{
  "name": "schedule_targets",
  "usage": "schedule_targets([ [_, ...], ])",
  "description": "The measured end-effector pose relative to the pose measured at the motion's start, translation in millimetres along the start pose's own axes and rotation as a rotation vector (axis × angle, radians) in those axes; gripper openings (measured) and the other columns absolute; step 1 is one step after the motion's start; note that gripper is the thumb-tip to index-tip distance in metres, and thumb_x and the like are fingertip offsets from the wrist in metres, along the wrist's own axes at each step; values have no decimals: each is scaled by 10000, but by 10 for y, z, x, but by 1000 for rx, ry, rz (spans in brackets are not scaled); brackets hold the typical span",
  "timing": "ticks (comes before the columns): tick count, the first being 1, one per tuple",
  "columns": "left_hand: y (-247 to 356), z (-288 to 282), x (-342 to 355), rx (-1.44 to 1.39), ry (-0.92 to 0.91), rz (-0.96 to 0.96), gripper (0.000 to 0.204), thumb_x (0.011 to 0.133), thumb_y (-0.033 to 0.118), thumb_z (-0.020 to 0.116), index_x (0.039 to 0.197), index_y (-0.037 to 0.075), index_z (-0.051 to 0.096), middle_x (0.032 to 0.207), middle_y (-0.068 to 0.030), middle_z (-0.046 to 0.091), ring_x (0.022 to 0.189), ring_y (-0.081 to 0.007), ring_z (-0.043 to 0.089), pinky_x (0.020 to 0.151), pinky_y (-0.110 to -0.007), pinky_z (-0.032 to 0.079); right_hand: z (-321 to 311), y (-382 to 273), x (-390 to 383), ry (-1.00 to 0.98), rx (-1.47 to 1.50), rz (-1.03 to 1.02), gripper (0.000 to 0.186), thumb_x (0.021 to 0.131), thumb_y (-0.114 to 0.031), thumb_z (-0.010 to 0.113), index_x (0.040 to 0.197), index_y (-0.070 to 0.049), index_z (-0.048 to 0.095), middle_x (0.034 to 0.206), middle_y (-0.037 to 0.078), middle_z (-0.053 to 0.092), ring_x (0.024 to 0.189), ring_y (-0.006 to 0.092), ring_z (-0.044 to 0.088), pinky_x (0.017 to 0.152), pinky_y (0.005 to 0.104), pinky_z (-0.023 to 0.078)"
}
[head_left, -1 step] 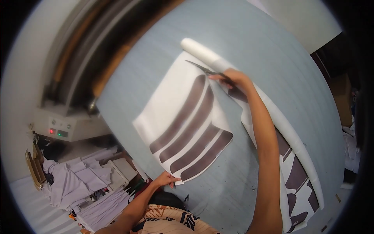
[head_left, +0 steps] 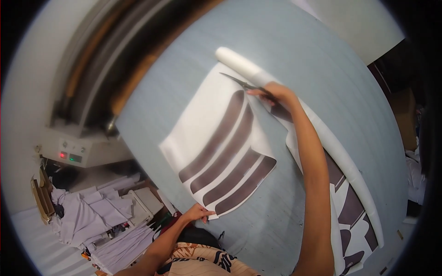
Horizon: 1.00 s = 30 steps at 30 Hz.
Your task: Cutting out printed garment pieces from a roll of fabric using scissors.
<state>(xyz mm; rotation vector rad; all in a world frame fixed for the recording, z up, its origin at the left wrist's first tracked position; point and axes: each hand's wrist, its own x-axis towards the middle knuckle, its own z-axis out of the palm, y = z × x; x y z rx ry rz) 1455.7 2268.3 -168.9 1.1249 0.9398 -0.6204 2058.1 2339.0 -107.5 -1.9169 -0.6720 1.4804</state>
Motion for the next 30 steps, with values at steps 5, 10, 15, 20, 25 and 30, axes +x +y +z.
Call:
schedule_targets([
  [5, -18, -57, -25, 50, -2, -5, 336, 922, 330, 805, 806, 19, 747, 614, -39, 679, 492, -120, 648, 461, -241, 444, 225, -246, 228, 109, -76, -96, 620, 724, -589, 887, 545, -83, 578, 502, 20, 503, 414, 149, 455, 435, 302, 348],
  [10, 52, -21, -160, 35, -21, 29, 374, 917, 341, 808, 762, 11, 722, 614, -84, 687, 497, -145, 660, 478, -263, 492, 436, -295, 21, 188, -157, -219, 574, 731, -498, 912, 575, -52, 585, 514, -1, 484, 440, 137, 449, 452, 322, 353],
  [15, -104, -133, -316, 103, -54, 58, 470, 943, 393, 766, 723, -20, 716, 621, -109, 705, 547, -165, 702, 495, -262, 521, 884, -330, -981, 436, -2, -382, 518, 740, -390, 939, 597, -80, 549, 572, -49, 455, 510, 80, 396, 476, 302, 295],
  [20, -292, -297, -368, 92, -120, 126, 504, 951, 418, 750, 726, -32, 720, 641, -125, 717, 537, -161, 694, 497, -259, 523, 2057, 289, -2431, 652, 330, -230, 399, 798, -282, 913, 668, -60, 607, 566, -46, 485, 517, 48, 422, 463, 262, 294],
  [25, -647, -479, -326, 54, -222, 163, 496, 952, 445, 744, 732, 1, 710, 602, -100, 684, 525, -171, 680, 497, -273, 514, 3966, 851, -3718, 787, 586, 27, 301, 833, -199, 884, 736, -54, 638, 587, -36, 531, 481, 48, 454, 438, 233, 334],
  [30, -259, -775, -641, 350, 71, 253, 457, 936, 452, 749, 909, -3, 720, 633, -51, 663, 559, -131, 650, 525, -300, 519, 5752, 1081, -4537, 924, 821, 175, 264, 864, -184, 862, 786, -61, 641, 583, -32, 545, 446, 53, 474, 425, 218, 364],
])
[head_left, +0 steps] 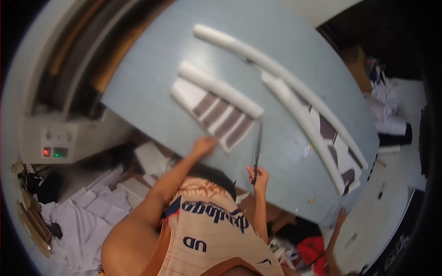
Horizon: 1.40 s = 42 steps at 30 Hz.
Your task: Cutting out printed garment pieces from a roll of fabric using scissors.
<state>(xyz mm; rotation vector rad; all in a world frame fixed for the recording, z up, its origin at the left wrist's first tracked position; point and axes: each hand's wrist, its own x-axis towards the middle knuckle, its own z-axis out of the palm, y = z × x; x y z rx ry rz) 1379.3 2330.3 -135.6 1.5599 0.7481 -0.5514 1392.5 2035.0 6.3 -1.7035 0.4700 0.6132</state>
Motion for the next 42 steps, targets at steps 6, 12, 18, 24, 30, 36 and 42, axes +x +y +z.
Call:
schedule_targets([
  [6, -736, -1597, 885, -227, 548, 101, 211, 983, 251, 685, 957, 42, 661, 787, -58, 692, 649, -140, 666, 550, -295, 541, 365, 604, -716, 35, 18, 57, 284, 856, -211, 875, 772, -51, 656, 586, -60, 531, 486, 22, 446, 454, 210, 332],
  [12, -429, -1357, 449, -321, 24, -108, 135, 977, 159, 675, 1019, 31, 678, 922, -88, 745, 805, -178, 733, 678, -295, 612, 672, 972, -1476, 154, 87, 53, 254, 867, -195, 860, 780, -53, 668, 591, -51, 539, 481, 34, 460, 447, 220, 319],
  [18, -465, -638, -444, -223, -259, -321, 324, 910, 315, 771, 1007, 8, 731, 982, -146, 768, 770, -206, 756, 632, -348, 611, 877, 1333, -1797, 187, 37, 29, 264, 856, -157, 875, 785, -22, 659, 617, -56, 549, 507, 13, 441, 453, 211, 308],
  [24, -210, -463, -807, 1034, 29, 831, 313, 793, 344, 840, 928, 71, 768, 947, -182, 726, 896, -331, 723, 746, -385, 583, 937, 1431, -2011, 261, 198, 163, 316, 870, -270, 867, 789, -20, 691, 595, -36, 553, 482, 38, 459, 453, 215, 334],
  [30, 123, 330, -549, 1187, 156, 1380, 731, 757, 329, 859, 1406, 173, 562, 1337, -169, 602, 1163, -357, 640, 938, -516, 521, 751, 1736, -2074, 292, 245, 176, 355, 885, -333, 847, 762, -46, 678, 568, -43, 529, 462, 51, 464, 446, 221, 341],
  [36, 288, 638, -477, 1405, -357, 796, 1025, 687, 297, 897, 1571, 220, 384, 1448, -220, 537, 1237, -389, 603, 1037, -514, 482, 431, 1936, -2096, 349, 254, 223, 349, 887, -320, 846, 758, -42, 680, 555, -36, 527, 454, 51, 456, 441, 228, 327],
  [42, 890, 458, -273, 454, -692, 520, 906, 801, 198, 798, 1581, 72, 355, 1421, -174, 584, 1268, -311, 602, 1062, -436, 484, -65, 1520, -1912, 366, 254, 159, 293, 947, -288, 768, 796, -65, 655, 566, -38, 518, 454, 59, 469, 430, 236, 308],
])
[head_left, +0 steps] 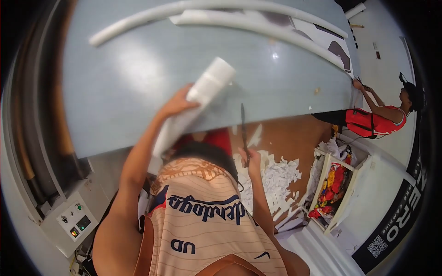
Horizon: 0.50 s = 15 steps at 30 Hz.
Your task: Cutting out printed garment pieces from a roll of fabric using scissors.
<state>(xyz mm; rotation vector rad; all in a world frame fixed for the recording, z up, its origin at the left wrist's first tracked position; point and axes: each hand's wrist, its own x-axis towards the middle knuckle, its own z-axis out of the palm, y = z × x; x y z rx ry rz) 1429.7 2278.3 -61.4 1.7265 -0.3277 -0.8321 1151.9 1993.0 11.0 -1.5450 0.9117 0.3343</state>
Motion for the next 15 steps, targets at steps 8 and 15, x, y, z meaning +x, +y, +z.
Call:
schedule_targets([
  [8, 1406, -186, -22, -678, -41, 47, 838, 850, 295, 719, 1550, 9, 358, 1391, -186, 595, 1224, -325, 634, 1050, -471, 516, -223, -1459, 357, -120, 319, -304, 222, 959, -258, 728, 896, -61, 647, 702, -6, 583, 549, 77, 530, 490, 243, 394],
  [15, 2426, 454, 478, -869, -276, 219, 666, 996, 458, 555, 1483, 21, 428, 1290, -216, 639, 1103, -367, 679, 964, -511, 555, -266, -3091, 238, 54, 352, -890, 241, 894, -157, 806, 1009, -25, 640, 915, 12, 647, 840, 81, 595, 707, 223, 487],
])
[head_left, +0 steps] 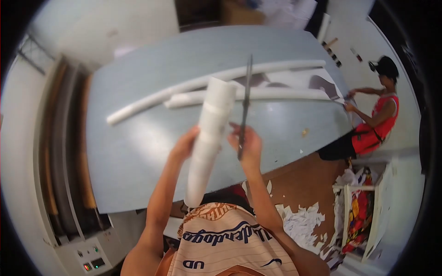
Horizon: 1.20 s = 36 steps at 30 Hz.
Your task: Cutting out printed garment pieces from a roll of fabric using scissors.
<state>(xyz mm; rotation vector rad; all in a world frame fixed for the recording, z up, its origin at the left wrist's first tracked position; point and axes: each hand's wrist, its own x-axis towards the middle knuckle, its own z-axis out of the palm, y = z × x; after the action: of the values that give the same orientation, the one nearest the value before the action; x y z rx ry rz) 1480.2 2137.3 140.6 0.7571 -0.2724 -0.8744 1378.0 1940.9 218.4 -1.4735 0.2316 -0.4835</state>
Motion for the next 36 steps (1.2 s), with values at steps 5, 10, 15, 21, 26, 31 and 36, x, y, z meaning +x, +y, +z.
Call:
schedule_targets([
  [5, -558, 426, 521, -12, -17, -100, 541, 1046, 345, 564, 1438, -23, 508, 1375, -163, 632, 1190, -285, 653, 1031, -452, 531, -475, -755, 134, 409, 35, 38, 370, 788, -196, 921, 924, -2, 637, 761, -33, 592, 670, 42, 507, 575, 213, 405],
  [10, -1403, 1022, 1024, -136, -312, -339, 631, 991, 428, 520, 1409, -44, 512, 1240, -262, 648, 984, -384, 707, 868, -487, 580, -1456, -969, -369, 654, 186, -97, 290, 874, -161, 862, 979, 9, 651, 807, -18, 638, 694, 55, 570, 636, 219, 455],
  [15, -2482, 2766, 1238, 231, -393, -670, 586, 989, 375, 448, 1417, -20, 517, 1143, -238, 698, 879, -365, 724, 740, -417, 614, -2822, -1401, -1385, 1097, 2, -169, 219, 903, -119, 822, 961, 0, 648, 801, 1, 671, 666, 56, 598, 592, 218, 474],
  [21, -3887, 4895, 1297, 542, -563, -262, 649, 994, 380, 613, 1509, 16, 458, 1252, -101, 679, 1126, -210, 663, 951, -308, 522, -4808, -1566, -2699, 1448, -18, -346, 187, 900, -75, 806, 925, -4, 635, 756, -5, 661, 622, 41, 592, 541, 208, 449],
  [26, -5325, 6479, 1018, 627, -1093, 83, 1059, 704, 54, 901, 1587, 57, 317, 1396, -101, 581, 1238, -201, 595, 1037, -346, 480, -6421, -1886, -3727, 1423, 248, -473, 217, 866, -98, 825, 951, -40, 634, 723, 9, 656, 543, 88, 616, 486, 226, 455],
  [31, -6748, 7810, 1420, 413, -1105, -424, 721, 753, 81, 880, 1389, 26, 545, 1263, -70, 660, 1147, -184, 630, 1014, -353, 496, -8158, -2404, -4680, 1527, 6, -426, 257, 828, -120, 851, 953, -50, 638, 700, -5, 630, 502, 73, 537, 479, 221, 408],
  [36, -7653, 9163, 1918, 495, -1246, -550, 514, 821, 165, 854, 1258, -6, 647, 1137, -87, 715, 1015, -180, 681, 892, -339, 553, -9843, -2538, -5133, 1599, -178, -373, 295, 840, -182, 867, 928, -34, 627, 644, -12, 587, 498, 63, 505, 466, 228, 346],
])
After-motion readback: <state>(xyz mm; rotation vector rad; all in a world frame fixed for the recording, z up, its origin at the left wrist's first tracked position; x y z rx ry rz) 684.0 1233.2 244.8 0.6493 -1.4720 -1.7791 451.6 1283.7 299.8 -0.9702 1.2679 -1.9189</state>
